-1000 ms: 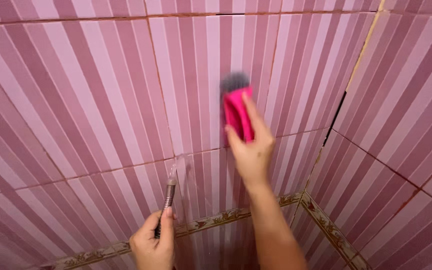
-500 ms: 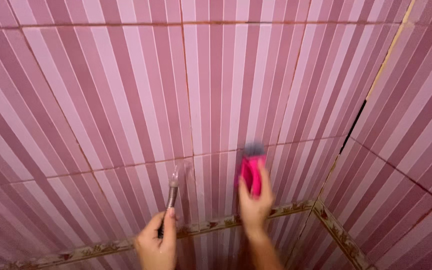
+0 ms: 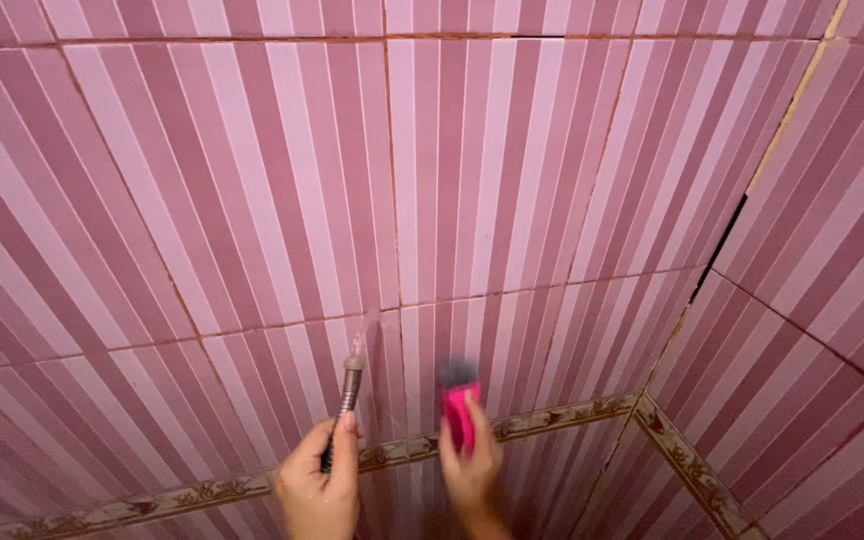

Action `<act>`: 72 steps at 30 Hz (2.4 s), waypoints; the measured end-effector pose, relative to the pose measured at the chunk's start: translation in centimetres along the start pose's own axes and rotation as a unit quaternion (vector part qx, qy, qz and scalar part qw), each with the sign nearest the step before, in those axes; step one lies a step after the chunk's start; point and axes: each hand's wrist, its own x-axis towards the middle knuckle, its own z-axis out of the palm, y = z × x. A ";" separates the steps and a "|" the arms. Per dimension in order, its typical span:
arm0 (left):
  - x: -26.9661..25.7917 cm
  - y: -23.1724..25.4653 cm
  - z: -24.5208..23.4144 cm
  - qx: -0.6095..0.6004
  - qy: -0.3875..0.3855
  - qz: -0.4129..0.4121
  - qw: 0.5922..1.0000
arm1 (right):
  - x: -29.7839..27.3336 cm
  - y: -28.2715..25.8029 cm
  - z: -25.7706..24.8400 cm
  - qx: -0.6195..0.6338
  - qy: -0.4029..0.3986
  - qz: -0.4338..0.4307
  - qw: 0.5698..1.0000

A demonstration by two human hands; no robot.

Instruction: The person scrubs the pink and white striped bathroom tiles using a handheld shower head to spray water and a pink scrub brush to clean the grout lines and tile surfaces. The person moves systematically across the wall, rinsing and scrubbing different sections.

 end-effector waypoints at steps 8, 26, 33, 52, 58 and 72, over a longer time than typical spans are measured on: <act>0.6 -1.1 -0.7 -0.006 0.003 0.071 0.997 | 0.5 -0.6 1.2 0.020 0.025 0.028 0.999; 1.7 -3.6 -3.6 0.010 -0.009 0.032 0.999 | -5.7 -1.0 2.8 0.015 -0.056 0.028 0.998; 3.1 -5.5 -4.9 0.018 -0.019 0.030 0.999 | 3.7 -8.7 3.6 -0.041 -0.029 0.110 0.993; 1.5 -2.0 -6.4 -0.014 0.026 0.015 0.999 | -3.2 -5.1 4.5 0.000 -0.013 -0.008 1.000; 0.6 -1.1 -6.9 0.010 0.059 0.022 0.998 | 12.6 -17.2 3.6 0.029 -0.069 0.006 0.997; 2.6 -4.2 -11.0 -0.018 0.052 0.022 0.998 | -7.0 -6.1 5.0 0.031 -0.063 -0.038 0.997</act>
